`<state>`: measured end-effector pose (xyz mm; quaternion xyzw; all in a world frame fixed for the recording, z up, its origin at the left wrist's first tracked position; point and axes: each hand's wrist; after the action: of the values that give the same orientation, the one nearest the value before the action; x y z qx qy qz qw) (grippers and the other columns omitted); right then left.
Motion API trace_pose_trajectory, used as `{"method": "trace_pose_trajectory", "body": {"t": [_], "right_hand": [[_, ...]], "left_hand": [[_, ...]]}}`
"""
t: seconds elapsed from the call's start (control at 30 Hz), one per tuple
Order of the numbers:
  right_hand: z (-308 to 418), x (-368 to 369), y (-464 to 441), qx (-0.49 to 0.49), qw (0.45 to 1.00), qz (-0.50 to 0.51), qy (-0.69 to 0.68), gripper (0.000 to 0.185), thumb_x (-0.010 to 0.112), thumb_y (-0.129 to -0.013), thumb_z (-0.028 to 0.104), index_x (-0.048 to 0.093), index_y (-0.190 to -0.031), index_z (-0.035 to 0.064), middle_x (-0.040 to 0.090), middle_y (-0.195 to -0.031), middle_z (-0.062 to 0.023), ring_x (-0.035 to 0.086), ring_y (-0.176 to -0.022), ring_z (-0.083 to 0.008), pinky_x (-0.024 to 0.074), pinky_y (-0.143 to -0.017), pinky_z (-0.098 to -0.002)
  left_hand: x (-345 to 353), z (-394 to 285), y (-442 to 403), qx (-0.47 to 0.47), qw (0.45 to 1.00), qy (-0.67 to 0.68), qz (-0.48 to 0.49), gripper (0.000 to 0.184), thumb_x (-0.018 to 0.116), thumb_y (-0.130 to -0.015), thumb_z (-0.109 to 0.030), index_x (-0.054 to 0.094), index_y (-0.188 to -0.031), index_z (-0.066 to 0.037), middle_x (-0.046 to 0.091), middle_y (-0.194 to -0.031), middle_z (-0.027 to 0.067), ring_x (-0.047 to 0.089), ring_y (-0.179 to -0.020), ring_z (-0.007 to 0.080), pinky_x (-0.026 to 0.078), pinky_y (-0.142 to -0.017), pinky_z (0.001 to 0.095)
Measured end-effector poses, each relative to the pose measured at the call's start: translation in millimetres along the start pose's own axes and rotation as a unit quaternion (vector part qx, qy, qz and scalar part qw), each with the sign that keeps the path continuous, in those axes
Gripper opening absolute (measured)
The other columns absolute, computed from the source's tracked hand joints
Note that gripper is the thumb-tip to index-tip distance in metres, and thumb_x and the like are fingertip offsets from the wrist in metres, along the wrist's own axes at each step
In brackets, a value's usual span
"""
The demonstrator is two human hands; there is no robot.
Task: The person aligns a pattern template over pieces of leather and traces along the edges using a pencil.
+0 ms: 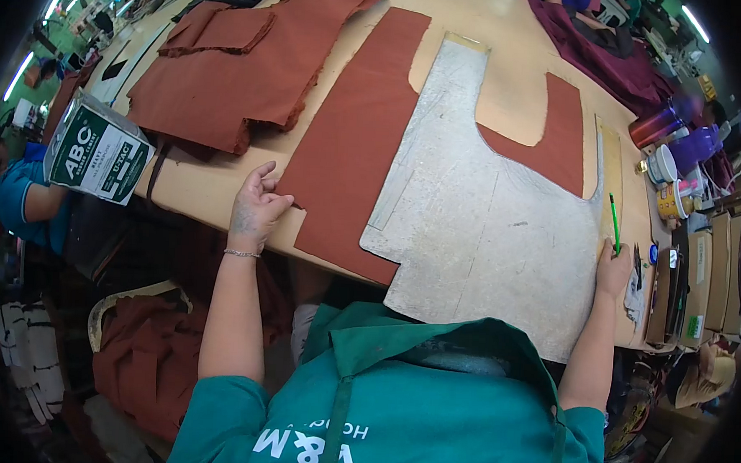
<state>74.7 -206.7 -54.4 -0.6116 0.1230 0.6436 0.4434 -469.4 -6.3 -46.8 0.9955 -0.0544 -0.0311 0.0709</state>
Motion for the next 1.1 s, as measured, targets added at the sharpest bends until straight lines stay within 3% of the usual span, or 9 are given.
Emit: {"method": "trace_pose_trajectory", "body": {"t": [0.2, 0.27, 0.33, 0.37, 0.43, 0.5, 0.77, 0.87, 1.1], "right_hand": [[-8.1, 6.3, -1.1, -0.029, 0.997, -0.067, 0.017, 0.033, 0.058, -0.079, 0.030, 0.056, -0.081, -0.0026, 0.057, -0.073, -0.0222, 0.055, -0.071, -0.0365, 0.0422, -0.065, -0.0426], [-12.8, 0.7, -8.6, 0.061, 0.994, -0.037, -0.086, 0.035, 0.057, -0.080, 0.032, 0.057, -0.085, -0.0028, 0.058, -0.078, -0.0220, 0.056, -0.075, -0.0337, 0.0425, -0.067, -0.0389], [3.0, -26.1, -10.3, 0.192, 0.888, -0.003, -0.417, 0.031, 0.052, -0.084, 0.032, 0.056, -0.077, 0.0023, 0.051, -0.066, -0.0064, 0.051, -0.065, -0.0164, 0.0401, -0.059, -0.0312], [8.9, -36.0, -11.4, 0.265, 0.673, 0.050, -0.689, 0.030, 0.050, -0.086, 0.034, 0.057, -0.081, 0.0049, 0.050, -0.067, -0.0024, 0.048, -0.060, -0.0120, 0.0390, -0.055, -0.0248], [41.4, -71.6, -5.8, 0.317, 0.559, 0.061, -0.764, 0.034, 0.049, -0.088, 0.037, 0.056, -0.084, 0.0046, 0.051, -0.070, -0.0028, 0.047, -0.059, -0.0123, 0.0399, -0.054, -0.0235], [42.5, -80.5, 0.2, 0.281, 0.519, 0.109, -0.800, 0.037, 0.047, -0.088, 0.041, 0.057, -0.085, 0.0050, 0.052, -0.072, -0.0035, 0.049, -0.062, -0.0134, 0.0408, -0.056, -0.0243], [53.7, -87.5, 15.5, 0.281, 0.527, 0.078, -0.798, 0.037, 0.047, -0.088, 0.040, 0.053, -0.087, 0.0035, 0.052, -0.074, -0.0056, 0.052, -0.064, -0.0147, 0.0438, -0.059, -0.0262], [52.8, -85.5, 17.1, 0.287, 0.525, 0.077, -0.798, 0.036, 0.047, -0.089, 0.039, 0.053, -0.086, 0.0033, 0.052, -0.074, -0.0056, 0.052, -0.065, -0.0148, 0.0441, -0.059, -0.0264], [49.1, -76.7, 18.6, 0.291, 0.531, 0.084, -0.791, 0.036, 0.048, -0.088, 0.040, 0.054, -0.084, 0.0046, 0.053, -0.071, -0.0050, 0.052, -0.063, -0.0149, 0.0425, -0.056, -0.0257]], "left_hand": [[-3.3, 5.3, 1.9, 0.020, 1.000, -0.014, 0.013, 0.061, 0.059, -0.073, 0.004, 0.031, -0.127, 0.003, 0.049, -0.104, 0.0129, 0.054, -0.077, 0.0102, 0.044, -0.069, 0.0207], [0.9, 1.9, 5.6, 0.045, 0.998, -0.038, 0.025, 0.058, 0.059, -0.076, 0.001, 0.031, -0.127, 0.002, 0.049, -0.106, 0.0142, 0.055, -0.082, 0.0129, 0.044, -0.071, 0.0222], [2.8, 0.4, 8.2, 0.039, 0.998, -0.033, 0.032, 0.055, 0.056, -0.080, -0.001, 0.030, -0.128, 0.002, 0.050, -0.108, 0.0141, 0.056, -0.083, 0.0142, 0.045, -0.072, 0.0240], [-0.5, 5.6, 4.2, 0.022, 0.999, -0.031, 0.021, 0.053, 0.056, -0.083, -0.006, 0.030, -0.128, 0.001, 0.053, -0.104, 0.0113, 0.056, -0.081, 0.0117, 0.044, -0.068, 0.0218], [-2.7, 7.4, -0.5, -0.008, 0.998, -0.057, -0.008, 0.050, 0.055, -0.086, -0.014, 0.031, -0.128, -0.002, 0.056, -0.099, 0.0059, 0.056, -0.076, 0.0072, 0.039, -0.059, 0.0165], [1.6, 0.5, 0.4, -0.024, 0.997, -0.073, -0.019, 0.046, 0.054, -0.087, -0.015, 0.034, -0.126, -0.003, 0.056, -0.095, 0.0037, 0.056, -0.074, 0.0068, 0.038, -0.057, 0.0157], [-10.3, 20.4, -9.0, 0.024, 0.996, -0.078, -0.020, 0.046, 0.056, -0.085, -0.019, 0.038, -0.124, -0.003, 0.055, -0.098, 0.0020, 0.055, -0.073, 0.0053, 0.037, -0.055, 0.0144], [-1.0, 12.7, -6.9, 0.008, 0.997, -0.066, -0.036, 0.043, 0.054, -0.086, -0.013, 0.037, -0.123, 0.000, 0.057, -0.094, 0.0039, 0.053, -0.070, 0.0042, 0.035, -0.051, 0.0148], [1.3, -5.9, -21.5, -0.067, 0.994, -0.086, -0.014, 0.042, 0.054, -0.087, -0.022, 0.041, -0.121, -0.002, 0.057, -0.093, 0.0035, 0.053, -0.073, 0.0062, 0.037, -0.049, 0.0178]]}}
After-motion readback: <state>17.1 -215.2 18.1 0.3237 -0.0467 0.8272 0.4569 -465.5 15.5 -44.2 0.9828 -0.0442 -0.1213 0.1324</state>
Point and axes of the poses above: each hand's wrist, its own y-axis away from the middle knuckle, its own x-axis out of the palm, z = x × y
